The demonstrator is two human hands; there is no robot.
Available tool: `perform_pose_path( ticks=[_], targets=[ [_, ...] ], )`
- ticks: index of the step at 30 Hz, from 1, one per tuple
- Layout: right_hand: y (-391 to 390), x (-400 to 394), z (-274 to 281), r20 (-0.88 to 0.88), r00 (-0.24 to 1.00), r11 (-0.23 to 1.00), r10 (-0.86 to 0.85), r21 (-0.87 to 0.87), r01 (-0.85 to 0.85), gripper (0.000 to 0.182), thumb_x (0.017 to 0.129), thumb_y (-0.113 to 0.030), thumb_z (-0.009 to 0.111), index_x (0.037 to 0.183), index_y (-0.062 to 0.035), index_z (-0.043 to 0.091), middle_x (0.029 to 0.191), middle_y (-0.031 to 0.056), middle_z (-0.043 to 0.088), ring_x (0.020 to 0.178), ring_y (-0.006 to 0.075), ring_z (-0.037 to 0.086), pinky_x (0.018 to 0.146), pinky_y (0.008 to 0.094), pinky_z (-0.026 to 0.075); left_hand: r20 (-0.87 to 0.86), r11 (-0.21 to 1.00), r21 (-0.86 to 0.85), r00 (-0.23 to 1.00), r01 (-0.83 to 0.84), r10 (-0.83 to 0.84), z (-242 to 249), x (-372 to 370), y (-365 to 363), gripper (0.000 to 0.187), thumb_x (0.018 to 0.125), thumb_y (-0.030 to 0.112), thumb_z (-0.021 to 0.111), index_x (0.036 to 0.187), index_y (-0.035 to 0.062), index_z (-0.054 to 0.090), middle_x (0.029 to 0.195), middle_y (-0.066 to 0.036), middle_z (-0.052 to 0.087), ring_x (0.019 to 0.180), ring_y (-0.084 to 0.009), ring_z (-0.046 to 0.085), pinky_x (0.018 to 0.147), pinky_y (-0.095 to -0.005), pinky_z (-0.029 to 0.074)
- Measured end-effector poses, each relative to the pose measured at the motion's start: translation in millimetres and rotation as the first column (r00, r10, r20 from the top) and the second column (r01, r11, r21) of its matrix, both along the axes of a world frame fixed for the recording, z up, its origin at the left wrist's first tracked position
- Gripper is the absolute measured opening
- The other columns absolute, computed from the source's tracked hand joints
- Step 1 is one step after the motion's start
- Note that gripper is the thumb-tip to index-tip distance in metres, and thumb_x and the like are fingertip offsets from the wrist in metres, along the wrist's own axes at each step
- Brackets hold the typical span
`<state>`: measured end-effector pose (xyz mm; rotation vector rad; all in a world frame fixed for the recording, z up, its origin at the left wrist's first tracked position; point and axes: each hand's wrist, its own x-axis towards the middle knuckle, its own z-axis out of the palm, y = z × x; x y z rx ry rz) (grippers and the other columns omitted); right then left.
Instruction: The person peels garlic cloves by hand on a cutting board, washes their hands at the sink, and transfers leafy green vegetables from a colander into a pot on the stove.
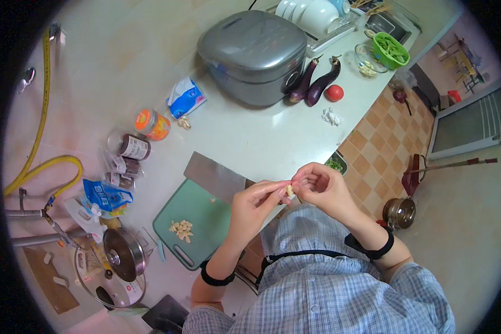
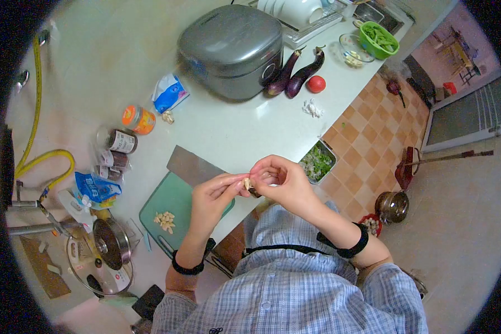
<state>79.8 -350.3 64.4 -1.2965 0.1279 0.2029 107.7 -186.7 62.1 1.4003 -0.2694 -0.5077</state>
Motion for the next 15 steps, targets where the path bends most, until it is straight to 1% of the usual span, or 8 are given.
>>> perform_pose_path(
  ticks=[3, 5, 8, 9, 11, 12, 14, 15],
  targets=[
    [-1, 0, -9, -0.018, 1.0, 1.0, 0.009, 0.001, -0.009, 0.016, 0.073, 0.003, 0.057, 0.089, 0.0026, 0.051, 0.077, 0.0018, 0.055, 0.07, 0.0044, 0.053, 0.063, 0.0155, 0.043, -0.052, 1.0, -0.007, 0.999, -0.009, 0.009, -7, 0, 1, 0.018, 0.082, 0.003, 0.049, 0.097, -0.0042, 0.057, 0.086, -0.009, 0.058, 0.072, -0.0122, 0.057, 0.067, -0.0227, 0.046],
    [-1, 2, -15, -0.053, 0.999, 0.999, 0.006, 0.043, -0.004, 0.017, 0.073, 0.004, 0.057, 0.089, 0.0024, 0.051, 0.079, 0.0023, 0.055, 0.073, 0.0046, 0.052, 0.065, 0.0157, 0.042, -0.149, 0.999, -0.042, 0.989, 0.018, -0.024, -13, 1, 3, 0.02, 0.083, 0.003, 0.048, 0.1, -0.0045, 0.055, 0.087, -0.009, 0.059, 0.072, -0.0126, 0.057, 0.068, -0.0232, 0.046],
    [2, 3, -21, -0.022, 1.0, 1.0, -0.006, 0.024, 0.006, 0.016, 0.073, 0.003, 0.057, 0.088, 0.0018, 0.051, 0.08, 0.0023, 0.055, 0.076, 0.0052, 0.052, 0.068, 0.0171, 0.042, -0.261, 0.993, -0.104, 0.965, -0.06, 0.031, -23, 0, 5, 0.024, 0.08, 0.002, 0.052, 0.103, -0.0037, 0.052, 0.088, -0.008, 0.058, 0.074, -0.0126, 0.057, 0.069, -0.0239, 0.045],
    [4, 4, -21, -0.027, 1.0, 1.0, 0.01, 0.024, -0.009, 0.016, 0.073, 0.003, 0.057, 0.088, 0.0018, 0.051, 0.08, 0.0023, 0.055, 0.076, 0.0052, 0.052, 0.068, 0.0171, 0.042, -0.266, 0.992, -0.104, 0.963, -0.076, 0.046, -25, -2, 5, 0.024, 0.08, 0.002, 0.052, 0.103, -0.0037, 0.052, 0.088, -0.008, 0.058, 0.074, -0.0126, 0.057, 0.069, -0.0239, 0.045],
    [9, 6, -19, 0.007, 1.0, 0.99, -0.003, -0.142, 0.004, 0.015, 0.074, 0.001, 0.057, 0.088, 0.0014, 0.052, 0.081, 0.0023, 0.055, 0.076, 0.0061, 0.052, 0.069, 0.0187, 0.042, -0.036, 0.997, 0.001, 0.996, -0.082, 0.082, -30, -6, 6, 0.028, 0.077, 0.0, 0.055, 0.105, -0.003, 0.05, 0.088, -0.007, 0.058, 0.077, -0.0123, 0.057, 0.071, -0.0239, 0.045],
    [11, 6, -20, 0.002, 1.0, 0.99, 0.009, -0.14, -0.009, 0.015, 0.074, 0.001, 0.057, 0.088, 0.0014, 0.052, 0.081, 0.0023, 0.055, 0.076, 0.0061, 0.052, 0.069, 0.0187, 0.042, -0.042, 0.996, 0.003, 0.995, -0.095, 0.095, -30, -7, 7, 0.028, 0.077, 0.0, 0.055, 0.105, -0.003, 0.05, 0.088, -0.007, 0.058, 0.077, -0.0123, 0.057, 0.071, -0.0239, 0.045],
    [14, 7, -23, 0.016, 0.999, 0.976, 0.049, -0.213, -0.044, 0.016, 0.074, -0.001, 0.057, 0.089, 0.001, 0.052, 0.082, 0.0025, 0.055, 0.076, 0.0069, 0.053, 0.071, 0.0203, 0.043, 0.092, 0.989, 0.081, 0.989, -0.12, 0.113, -31, -9, 8, 0.024, 0.075, -0.002, 0.057, 0.099, -0.0029, 0.053, 0.088, -0.007, 0.057, 0.079, -0.0125, 0.057, 0.07, -0.0237, 0.046],
    [16, 7, -22, 0.014, 0.998, 0.976, 0.057, -0.212, -0.053, 0.016, 0.074, -0.001, 0.057, 0.089, 0.001, 0.052, 0.082, 0.0025, 0.055, 0.076, 0.0069, 0.053, 0.071, 0.0203, 0.043, 0.089, 0.988, 0.082, 0.989, -0.128, 0.121, -33, -10, 10, 0.024, 0.075, -0.002, 0.057, 0.099, -0.0029, 0.053, 0.088, -0.007, 0.057, 0.079, -0.0125, 0.057, 0.07, -0.0237, 0.046]
  ],
)
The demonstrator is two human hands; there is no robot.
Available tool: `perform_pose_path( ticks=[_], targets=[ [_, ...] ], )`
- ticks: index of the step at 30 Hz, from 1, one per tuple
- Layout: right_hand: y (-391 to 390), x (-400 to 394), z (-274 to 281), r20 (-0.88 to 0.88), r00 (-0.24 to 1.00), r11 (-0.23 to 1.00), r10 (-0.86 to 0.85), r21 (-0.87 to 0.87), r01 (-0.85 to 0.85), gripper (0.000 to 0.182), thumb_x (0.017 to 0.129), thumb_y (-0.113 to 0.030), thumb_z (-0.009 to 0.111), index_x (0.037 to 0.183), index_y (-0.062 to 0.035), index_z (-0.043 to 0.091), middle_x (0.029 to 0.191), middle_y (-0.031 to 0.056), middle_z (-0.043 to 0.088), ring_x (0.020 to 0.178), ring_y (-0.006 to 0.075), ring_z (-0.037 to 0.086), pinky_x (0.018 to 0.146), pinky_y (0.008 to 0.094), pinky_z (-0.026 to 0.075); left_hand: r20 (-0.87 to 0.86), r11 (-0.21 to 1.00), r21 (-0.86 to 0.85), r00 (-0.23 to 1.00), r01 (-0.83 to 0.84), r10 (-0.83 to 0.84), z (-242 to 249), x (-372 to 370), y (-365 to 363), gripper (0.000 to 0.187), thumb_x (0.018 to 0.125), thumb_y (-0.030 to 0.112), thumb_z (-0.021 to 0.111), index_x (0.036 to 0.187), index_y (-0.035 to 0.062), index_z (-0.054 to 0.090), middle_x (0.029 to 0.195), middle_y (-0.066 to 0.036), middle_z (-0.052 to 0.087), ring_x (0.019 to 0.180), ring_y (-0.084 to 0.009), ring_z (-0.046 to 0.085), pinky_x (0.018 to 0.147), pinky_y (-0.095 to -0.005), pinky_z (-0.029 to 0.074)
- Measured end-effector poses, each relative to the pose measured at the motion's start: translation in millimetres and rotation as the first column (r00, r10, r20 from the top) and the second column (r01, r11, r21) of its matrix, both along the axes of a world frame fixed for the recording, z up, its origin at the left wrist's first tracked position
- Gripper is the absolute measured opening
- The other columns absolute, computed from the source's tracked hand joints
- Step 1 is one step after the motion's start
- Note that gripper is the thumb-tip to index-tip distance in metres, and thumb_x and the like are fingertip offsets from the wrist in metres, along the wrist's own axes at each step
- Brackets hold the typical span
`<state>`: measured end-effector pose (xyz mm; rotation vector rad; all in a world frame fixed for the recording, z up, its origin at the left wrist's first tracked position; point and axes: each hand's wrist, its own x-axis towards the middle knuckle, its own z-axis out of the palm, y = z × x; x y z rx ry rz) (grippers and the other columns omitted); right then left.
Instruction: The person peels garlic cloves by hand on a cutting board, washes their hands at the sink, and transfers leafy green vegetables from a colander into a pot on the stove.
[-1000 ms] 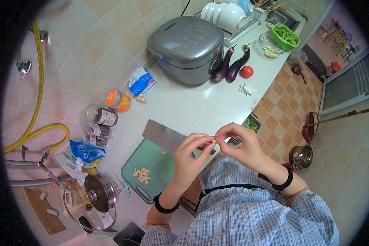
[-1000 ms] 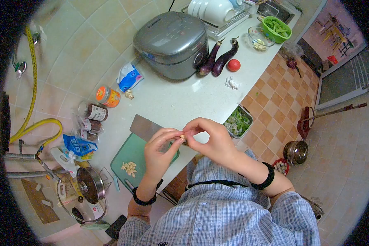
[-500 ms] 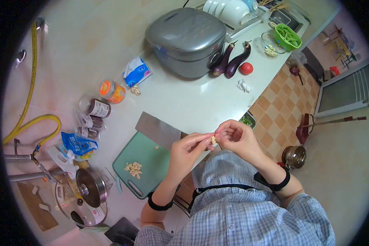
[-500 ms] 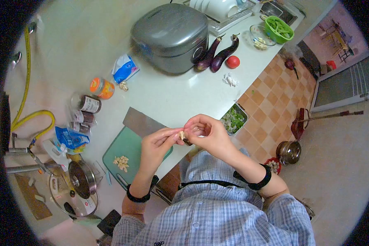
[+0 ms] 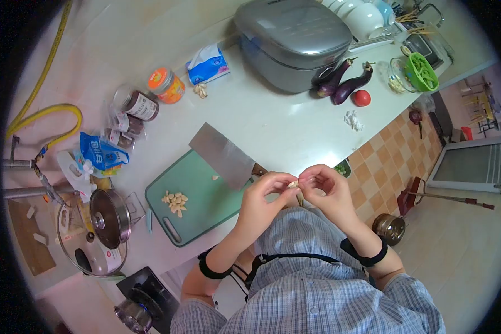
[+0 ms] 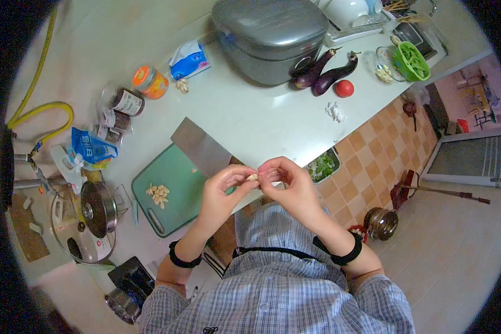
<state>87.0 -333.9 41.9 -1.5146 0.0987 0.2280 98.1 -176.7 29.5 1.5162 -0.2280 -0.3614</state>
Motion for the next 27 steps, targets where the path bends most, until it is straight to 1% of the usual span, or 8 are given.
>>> perform_pose_path(
  ticks=[3, 5, 11, 15, 18, 21, 23, 27],
  targets=[
    [3, 2, 1, -0.008, 1.0, 1.0, 0.022, -0.005, -0.022, 0.017, 0.072, 0.0, 0.057, 0.089, 0.0005, 0.052, 0.083, 0.0026, 0.055, 0.076, 0.007, 0.053, 0.072, 0.0209, 0.043, -0.016, 0.996, -0.036, 0.996, -0.083, 0.082, -3, 0, 3, 0.018, 0.076, -0.001, 0.056, 0.094, -0.0036, 0.056, 0.086, -0.007, 0.058, 0.076, -0.0122, 0.057, 0.068, -0.0236, 0.046],
    [2, 5, 0, 0.009, 0.998, 0.998, 0.06, 0.03, -0.06, 0.018, 0.071, 0.001, 0.056, 0.089, 0.0001, 0.052, 0.081, 0.002, 0.055, 0.075, 0.0068, 0.052, 0.071, 0.0206, 0.042, -0.15, 0.993, -0.086, 0.986, -0.079, 0.066, -1, 1, 6, 0.014, 0.077, 0.0, 0.055, 0.09, -0.0046, 0.058, 0.082, -0.007, 0.059, 0.072, -0.012, 0.056, 0.066, -0.0234, 0.046],
    [-1, 10, 0, -0.047, 0.991, 0.984, 0.124, 0.131, -0.117, 0.016, 0.07, 0.002, 0.055, 0.086, -0.0002, 0.051, 0.081, 0.0014, 0.053, 0.074, 0.0061, 0.05, 0.069, 0.0197, 0.041, -0.269, 0.981, -0.189, 0.963, -0.052, -0.001, -1, 4, 13, 0.017, 0.082, 0.006, 0.051, 0.093, -0.0053, 0.058, 0.077, -0.007, 0.059, 0.067, -0.0116, 0.055, 0.063, -0.0231, 0.045],
    [-2, 13, -4, -0.026, 0.991, 0.977, 0.13, 0.172, -0.124, 0.014, 0.072, 0.0, 0.055, 0.085, -0.0014, 0.051, 0.081, 0.0009, 0.053, 0.075, 0.006, 0.051, 0.067, 0.0195, 0.042, -0.264, 0.98, -0.195, 0.964, -0.043, -0.01, 3, 5, 14, 0.018, 0.082, 0.007, 0.05, 0.093, -0.0051, 0.058, 0.077, -0.007, 0.059, 0.067, -0.0114, 0.054, 0.064, -0.023, 0.045],
    [-1, 13, -2, -0.02, 0.993, 0.991, 0.12, 0.068, -0.118, 0.014, 0.074, -0.004, 0.057, 0.088, -0.0018, 0.053, 0.081, 0.0006, 0.054, 0.077, 0.0065, 0.052, 0.064, 0.0191, 0.043, -0.284, 0.977, -0.204, 0.959, -0.062, 0.002, 4, 6, 15, 0.018, 0.082, 0.006, 0.051, 0.094, -0.0047, 0.058, 0.078, -0.007, 0.059, 0.068, -0.0112, 0.055, 0.065, -0.0228, 0.045],
    [4, 13, 14, -0.06, 0.993, 0.994, 0.106, -0.004, -0.106, 0.013, 0.076, -0.01, 0.058, 0.087, -0.0026, 0.057, 0.082, 0.0015, 0.056, 0.077, 0.0075, 0.053, 0.06, 0.0191, 0.044, -0.205, 0.984, -0.162, 0.978, -0.081, 0.047, 4, 7, 14, 0.017, 0.081, 0.005, 0.052, 0.094, -0.0042, 0.058, 0.079, -0.007, 0.059, 0.069, -0.011, 0.055, 0.066, -0.0223, 0.045],
    [5, 13, 18, 0.055, 0.984, 0.95, 0.171, -0.275, -0.15, 0.012, 0.076, -0.012, 0.058, 0.084, -0.0023, 0.059, 0.081, 0.003, 0.057, 0.075, 0.0087, 0.054, 0.058, 0.0198, 0.044, -0.208, 0.982, -0.145, 0.974, -0.12, 0.089, 5, 7, 11, 0.017, 0.079, 0.002, 0.053, 0.095, -0.004, 0.058, 0.08, -0.007, 0.06, 0.069, -0.011, 0.056, 0.066, -0.0219, 0.045],
    [5, 13, 20, 0.062, 0.989, 0.945, 0.138, -0.306, -0.112, 0.01, 0.075, -0.011, 0.058, 0.081, -0.002, 0.059, 0.08, 0.0042, 0.057, 0.073, 0.01, 0.055, 0.058, 0.0206, 0.045, -0.116, 0.99, -0.032, 0.984, -0.14, 0.135, 8, 5, 7, 0.016, 0.077, 0.001, 0.055, 0.092, -0.0036, 0.059, 0.08, -0.007, 0.06, 0.068, -0.0113, 0.057, 0.064, -0.0214, 0.045]
  ],
)
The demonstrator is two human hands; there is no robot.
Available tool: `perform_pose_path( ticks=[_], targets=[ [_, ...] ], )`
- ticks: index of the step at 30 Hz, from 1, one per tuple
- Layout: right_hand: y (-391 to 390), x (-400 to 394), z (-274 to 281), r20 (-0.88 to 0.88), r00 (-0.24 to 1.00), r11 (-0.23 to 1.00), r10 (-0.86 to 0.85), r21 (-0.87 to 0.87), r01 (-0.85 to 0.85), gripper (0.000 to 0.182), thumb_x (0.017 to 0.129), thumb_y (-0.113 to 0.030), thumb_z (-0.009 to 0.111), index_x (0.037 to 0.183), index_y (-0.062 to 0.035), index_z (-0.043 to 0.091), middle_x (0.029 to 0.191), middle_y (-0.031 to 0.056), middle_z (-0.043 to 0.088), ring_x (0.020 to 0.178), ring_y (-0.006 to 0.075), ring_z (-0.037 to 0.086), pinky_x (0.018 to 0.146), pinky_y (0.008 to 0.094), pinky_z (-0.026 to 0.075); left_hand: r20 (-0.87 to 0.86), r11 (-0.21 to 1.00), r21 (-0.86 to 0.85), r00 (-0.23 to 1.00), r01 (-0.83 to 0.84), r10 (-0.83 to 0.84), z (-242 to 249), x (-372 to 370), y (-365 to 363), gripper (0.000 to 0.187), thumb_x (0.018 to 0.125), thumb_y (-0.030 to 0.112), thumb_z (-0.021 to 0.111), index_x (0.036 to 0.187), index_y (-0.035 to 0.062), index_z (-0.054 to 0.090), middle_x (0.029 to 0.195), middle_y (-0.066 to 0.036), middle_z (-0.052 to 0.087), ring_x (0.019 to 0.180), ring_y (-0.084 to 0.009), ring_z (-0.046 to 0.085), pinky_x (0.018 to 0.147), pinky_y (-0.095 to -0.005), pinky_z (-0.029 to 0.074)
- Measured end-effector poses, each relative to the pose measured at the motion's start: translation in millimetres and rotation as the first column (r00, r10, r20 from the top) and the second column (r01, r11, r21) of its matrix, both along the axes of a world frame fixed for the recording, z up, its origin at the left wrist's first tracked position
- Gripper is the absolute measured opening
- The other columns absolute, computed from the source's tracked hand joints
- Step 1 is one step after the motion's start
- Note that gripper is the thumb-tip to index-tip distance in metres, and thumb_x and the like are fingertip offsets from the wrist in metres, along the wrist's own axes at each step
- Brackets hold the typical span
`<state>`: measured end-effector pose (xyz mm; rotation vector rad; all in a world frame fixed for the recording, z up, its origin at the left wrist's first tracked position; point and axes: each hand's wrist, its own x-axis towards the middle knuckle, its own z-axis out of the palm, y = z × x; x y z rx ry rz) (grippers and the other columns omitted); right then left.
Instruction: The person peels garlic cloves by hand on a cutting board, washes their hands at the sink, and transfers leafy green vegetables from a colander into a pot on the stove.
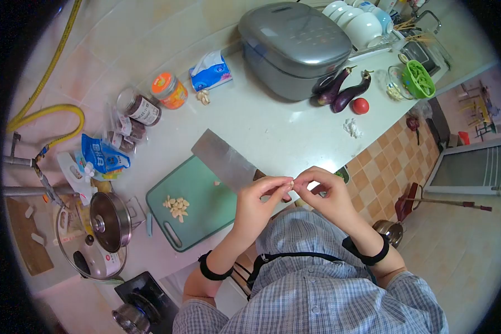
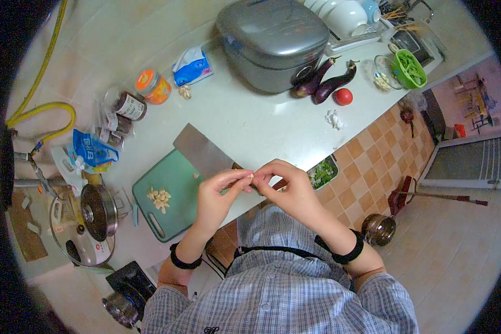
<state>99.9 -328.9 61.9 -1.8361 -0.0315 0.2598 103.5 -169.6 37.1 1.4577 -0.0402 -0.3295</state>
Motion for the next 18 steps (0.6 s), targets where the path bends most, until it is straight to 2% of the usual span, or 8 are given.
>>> perform_pose_path(
  ticks=[2, 6, 8, 12, 14, 15, 17, 18],
  targets=[
    [-1, -1, -1, 0.049, 0.999, 0.999, 0.024, -0.044, -0.022, 0.01, 0.074, -0.009, 0.058, 0.081, -0.0017, 0.059, 0.08, 0.0047, 0.057, 0.073, 0.0111, 0.055, 0.058, 0.0211, 0.045, 0.163, 0.993, 0.114, 0.987, -0.016, -0.003, 7, 0, -1, 0.014, 0.076, 0.0, 0.057, 0.089, -0.0035, 0.06, 0.079, -0.009, 0.061, 0.066, -0.0116, 0.057, 0.062, -0.0213, 0.045],
    [-3, -2, -4, 0.058, 0.998, 1.0, 0.016, -0.008, -0.016, 0.009, 0.073, -0.008, 0.057, 0.079, -0.0018, 0.059, 0.08, 0.005, 0.057, 0.073, 0.0117, 0.055, 0.058, 0.0216, 0.046, 0.154, 0.994, 0.108, 0.988, -0.005, -0.012, 9, 1, -3, 0.013, 0.075, -0.001, 0.057, 0.087, -0.0035, 0.061, 0.079, -0.009, 0.061, 0.065, -0.0117, 0.057, 0.061, -0.0214, 0.045],
    [-4, -2, -6, 0.06, 0.998, 0.999, 0.034, 0.005, -0.035, 0.007, 0.075, -0.007, 0.055, 0.079, -0.0015, 0.057, 0.08, 0.0014, 0.056, 0.072, 0.0063, 0.052, 0.058, 0.018, 0.042, 0.166, 0.993, 0.115, 0.986, 0.012, -0.031, 7, 1, -2, 0.013, 0.075, -0.001, 0.057, 0.087, -0.0034, 0.061, 0.078, -0.009, 0.061, 0.065, -0.0115, 0.057, 0.06, -0.0215, 0.045],
    [-7, -2, -6, 0.048, 0.998, 0.998, 0.049, 0.027, -0.05, 0.006, 0.076, -0.006, 0.054, 0.08, -0.001, 0.057, 0.079, 0.0013, 0.055, 0.071, 0.0064, 0.052, 0.058, 0.0181, 0.042, 0.19, 0.992, 0.119, 0.979, 0.047, -0.069, 3, 1, -1, 0.014, 0.075, -0.002, 0.057, 0.088, -0.0043, 0.061, 0.077, -0.01, 0.061, 0.065, -0.0119, 0.057, 0.06, -0.0216, 0.045],
    [-9, -2, -10, -0.083, 0.995, 0.984, 0.051, 0.177, -0.036, 0.007, 0.079, -0.007, 0.053, 0.081, -0.0004, 0.056, 0.079, 0.0016, 0.056, 0.069, 0.0071, 0.052, 0.059, 0.0188, 0.043, 0.1, 0.997, 0.033, 0.992, 0.074, -0.077, 0, 2, -1, 0.013, 0.077, 0.002, 0.056, 0.088, -0.0018, 0.061, 0.078, -0.009, 0.062, 0.064, -0.0117, 0.058, 0.059, -0.0215, 0.047],
    [-10, -2, -12, -0.081, 0.996, 0.984, 0.048, 0.178, -0.033, 0.007, 0.079, -0.007, 0.053, 0.081, -0.0004, 0.056, 0.079, 0.0016, 0.056, 0.069, 0.0071, 0.052, 0.059, 0.0188, 0.043, 0.101, 0.996, 0.033, 0.992, 0.077, -0.08, 1, 2, -2, 0.013, 0.077, 0.002, 0.056, 0.088, -0.0018, 0.061, 0.078, -0.009, 0.062, 0.064, -0.0117, 0.058, 0.059, -0.0215, 0.047],
    [-12, -2, -16, -0.196, 0.977, 0.925, 0.083, 0.38, -0.002, 0.01, 0.08, -0.01, 0.053, 0.085, -0.001, 0.055, 0.079, 0.0019, 0.056, 0.072, 0.0074, 0.053, 0.062, 0.0206, 0.044, -0.004, 0.989, -0.112, 0.995, 0.099, -0.1, 2, 3, -2, 0.014, 0.078, 0.003, 0.055, 0.09, -0.0033, 0.06, 0.078, -0.009, 0.061, 0.064, -0.0121, 0.057, 0.059, -0.0225, 0.048],
    [-12, -2, -17, -0.195, 0.977, 0.924, 0.081, 0.381, -0.001, 0.01, 0.08, -0.01, 0.053, 0.085, -0.001, 0.055, 0.079, 0.0019, 0.056, 0.072, 0.0074, 0.053, 0.062, 0.0206, 0.044, -0.004, 0.989, -0.111, 0.995, 0.101, -0.102, 4, 4, -1, 0.014, 0.078, 0.003, 0.055, 0.09, -0.0033, 0.06, 0.078, -0.009, 0.061, 0.064, -0.0121, 0.057, 0.059, -0.0225, 0.048]
  ],
)
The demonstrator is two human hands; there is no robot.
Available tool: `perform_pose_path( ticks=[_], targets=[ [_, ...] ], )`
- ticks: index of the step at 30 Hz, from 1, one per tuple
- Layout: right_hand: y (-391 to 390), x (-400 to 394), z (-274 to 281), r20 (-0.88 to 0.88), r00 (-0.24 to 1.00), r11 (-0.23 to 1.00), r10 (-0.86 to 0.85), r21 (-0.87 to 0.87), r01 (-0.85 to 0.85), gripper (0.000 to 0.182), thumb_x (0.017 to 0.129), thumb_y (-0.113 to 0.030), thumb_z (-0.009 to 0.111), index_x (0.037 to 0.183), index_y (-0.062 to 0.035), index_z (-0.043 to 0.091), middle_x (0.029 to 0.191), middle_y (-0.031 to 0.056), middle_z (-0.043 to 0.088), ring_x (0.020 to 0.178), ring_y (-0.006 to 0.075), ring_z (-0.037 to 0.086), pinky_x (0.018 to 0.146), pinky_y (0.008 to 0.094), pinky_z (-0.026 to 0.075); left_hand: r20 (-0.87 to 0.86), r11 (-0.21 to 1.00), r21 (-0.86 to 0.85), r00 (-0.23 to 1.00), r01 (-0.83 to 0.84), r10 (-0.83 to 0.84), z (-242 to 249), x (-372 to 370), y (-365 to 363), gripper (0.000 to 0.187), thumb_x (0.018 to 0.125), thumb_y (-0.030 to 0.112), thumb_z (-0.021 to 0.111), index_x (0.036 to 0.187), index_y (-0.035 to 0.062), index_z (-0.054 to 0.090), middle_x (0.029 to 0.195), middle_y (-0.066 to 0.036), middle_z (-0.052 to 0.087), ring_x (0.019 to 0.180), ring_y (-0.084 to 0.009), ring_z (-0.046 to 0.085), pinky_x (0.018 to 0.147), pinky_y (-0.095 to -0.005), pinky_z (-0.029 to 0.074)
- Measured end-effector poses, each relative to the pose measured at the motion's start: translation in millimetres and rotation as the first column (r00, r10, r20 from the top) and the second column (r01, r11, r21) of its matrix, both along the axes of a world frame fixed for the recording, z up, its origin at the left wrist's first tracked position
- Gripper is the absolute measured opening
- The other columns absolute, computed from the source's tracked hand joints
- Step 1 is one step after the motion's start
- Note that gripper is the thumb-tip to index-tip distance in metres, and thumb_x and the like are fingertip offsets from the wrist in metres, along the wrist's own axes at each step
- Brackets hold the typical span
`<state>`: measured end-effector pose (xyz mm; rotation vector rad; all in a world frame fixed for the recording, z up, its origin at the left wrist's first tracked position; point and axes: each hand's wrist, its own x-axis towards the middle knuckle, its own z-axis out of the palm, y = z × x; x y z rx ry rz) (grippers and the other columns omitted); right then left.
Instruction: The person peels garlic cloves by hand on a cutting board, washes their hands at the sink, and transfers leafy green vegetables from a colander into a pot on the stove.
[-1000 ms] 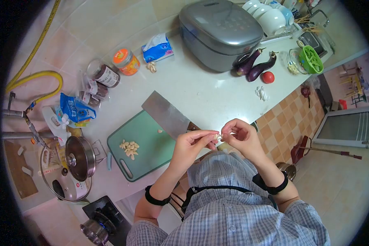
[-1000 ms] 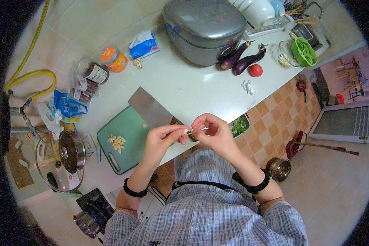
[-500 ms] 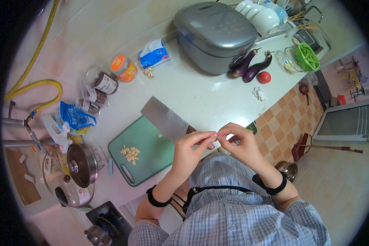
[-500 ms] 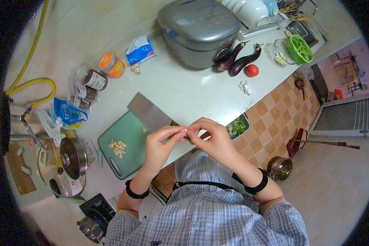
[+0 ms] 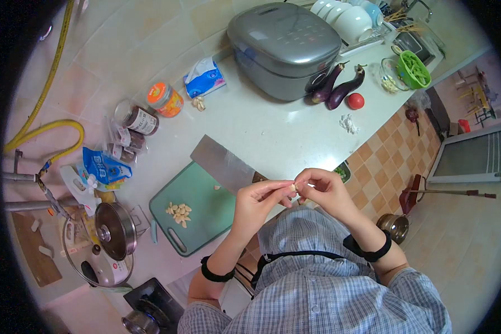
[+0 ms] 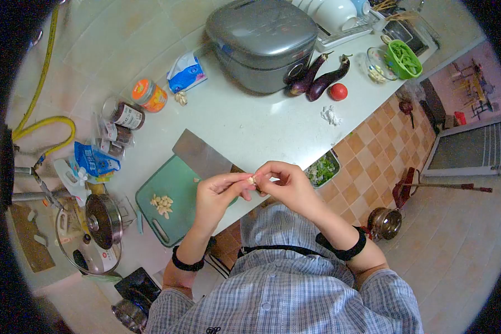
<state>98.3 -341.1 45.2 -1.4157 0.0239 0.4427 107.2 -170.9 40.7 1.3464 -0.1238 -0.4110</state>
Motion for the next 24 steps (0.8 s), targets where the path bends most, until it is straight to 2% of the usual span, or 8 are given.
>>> perform_pose_path(
  ticks=[2, 5, 9, 11, 14, 15, 17, 24],
  targets=[
    [-0.5, 0.2, -0.5, -0.017, 1.0, 0.997, 0.008, 0.08, -0.007, 0.011, 0.08, -0.009, 0.052, 0.085, 0.0005, 0.055, 0.079, 0.0035, 0.056, 0.071, 0.0082, 0.053, 0.062, 0.0205, 0.044, -0.11, 0.997, -0.077, 0.994, 0.02, -0.028, 2.4, 1.3, 0.9, 0.015, 0.078, 0.001, 0.054, 0.091, -0.004, 0.059, 0.079, -0.011, 0.06, 0.065, -0.013, 0.056, 0.06, -0.0233, 0.046],
    [0.3, -0.4, 0.8, -0.021, 1.0, 0.991, -0.018, 0.13, 0.02, 0.011, 0.08, -0.009, 0.053, 0.085, 0.0009, 0.054, 0.08, 0.0037, 0.056, 0.071, 0.008, 0.053, 0.062, 0.0207, 0.044, -0.134, 0.992, -0.127, 0.99, 0.017, -0.035, 2.1, 1.5, 1.0, 0.014, 0.079, 0.003, 0.053, 0.091, -0.0039, 0.058, 0.08, -0.011, 0.06, 0.065, -0.0131, 0.056, 0.061, -0.0234, 0.046],
    [0.8, -1.2, 1.8, -0.026, 0.999, 0.989, -0.03, 0.141, 0.034, 0.011, 0.08, -0.009, 0.053, 0.085, 0.0001, 0.055, 0.081, 0.0032, 0.056, 0.072, 0.0079, 0.053, 0.062, 0.0204, 0.044, -0.068, 0.999, -0.04, 0.997, -0.024, 0.021, -0.3, -1.7, -1.7, 0.014, 0.079, 0.002, 0.053, 0.091, -0.0035, 0.059, 0.081, -0.01, 0.06, 0.066, -0.013, 0.057, 0.061, -0.0231, 0.048],
    [0.6, -2.5, -1.3, 0.017, 0.999, 0.997, -0.033, 0.066, 0.032, 0.01, 0.08, -0.01, 0.054, 0.084, -0.0011, 0.055, 0.081, 0.0019, 0.056, 0.074, 0.0073, 0.052, 0.063, 0.0196, 0.044, 0.283, 0.972, 0.189, 0.956, -0.141, 0.084, -3.5, -4.1, -2.9, 0.014, 0.078, 0.002, 0.054, 0.092, -0.0008, 0.059, 0.083, -0.009, 0.059, 0.067, -0.0128, 0.057, 0.061, -0.0222, 0.047],
    [4.2, -3.7, 1.9, 0.103, 0.992, 0.997, -0.067, -0.037, 0.072, 0.008, 0.079, -0.01, 0.054, 0.083, -0.0024, 0.055, 0.08, 0.0007, 0.056, 0.075, 0.0061, 0.052, 0.064, 0.0185, 0.043, 0.319, 0.963, 0.226, 0.945, -0.145, 0.067, 0.4, -6.9, -4.5, 0.015, 0.078, 0.001, 0.055, 0.092, 0.0011, 0.06, 0.084, -0.008, 0.058, 0.068, -0.012, 0.057, 0.06, -0.0213, 0.047],
    [4.6, -4.0, 3.1, 0.104, 0.992, 0.997, -0.068, -0.035, 0.072, 0.008, 0.079, -0.01, 0.054, 0.083, -0.0024, 0.055, 0.08, 0.0007, 0.056, 0.075, 0.0061, 0.052, 0.064, 0.0185, 0.043, 0.319, 0.963, 0.228, 0.945, -0.145, 0.066, 1.6, -7.5, -4.2, 0.015, 0.078, 0.001, 0.055, 0.092, 0.0011, 0.06, 0.084, -0.008, 0.058, 0.068, -0.012, 0.057, 0.06, -0.0213, 0.047],
    [5.3, -4.6, 4.8, 0.148, 0.986, 0.993, -0.073, -0.08, 0.085, 0.007, 0.078, -0.008, 0.054, 0.082, -0.0027, 0.055, 0.079, 0.0004, 0.056, 0.075, 0.0058, 0.052, 0.065, 0.0185, 0.043, 0.163, 0.991, 0.11, 0.985, -0.08, 0.061, 3.2, -8.3, -3.2, 0.014, 0.078, 0.002, 0.055, 0.091, -0.0002, 0.06, 0.084, -0.008, 0.058, 0.067, -0.011, 0.057, 0.059, -0.0209, 0.046],
    [3.1, -6.0, 2.6, 0.226, 0.974, 0.985, -0.019, -0.162, 0.057, 0.007, 0.075, -0.006, 0.054, 0.082, -0.0025, 0.055, 0.079, 0.0002, 0.054, 0.076, 0.007, 0.053, 0.067, 0.0201, 0.043, 0.044, 0.999, 0.031, 0.999, -0.022, 0.021, -4.7, -5.9, 2.4, 0.016, 0.081, 0.005, 0.051, 0.093, -0.0021, 0.059, 0.083, -0.007, 0.059, 0.065, -0.0099, 0.056, 0.059, -0.0208, 0.047]
  ],
)
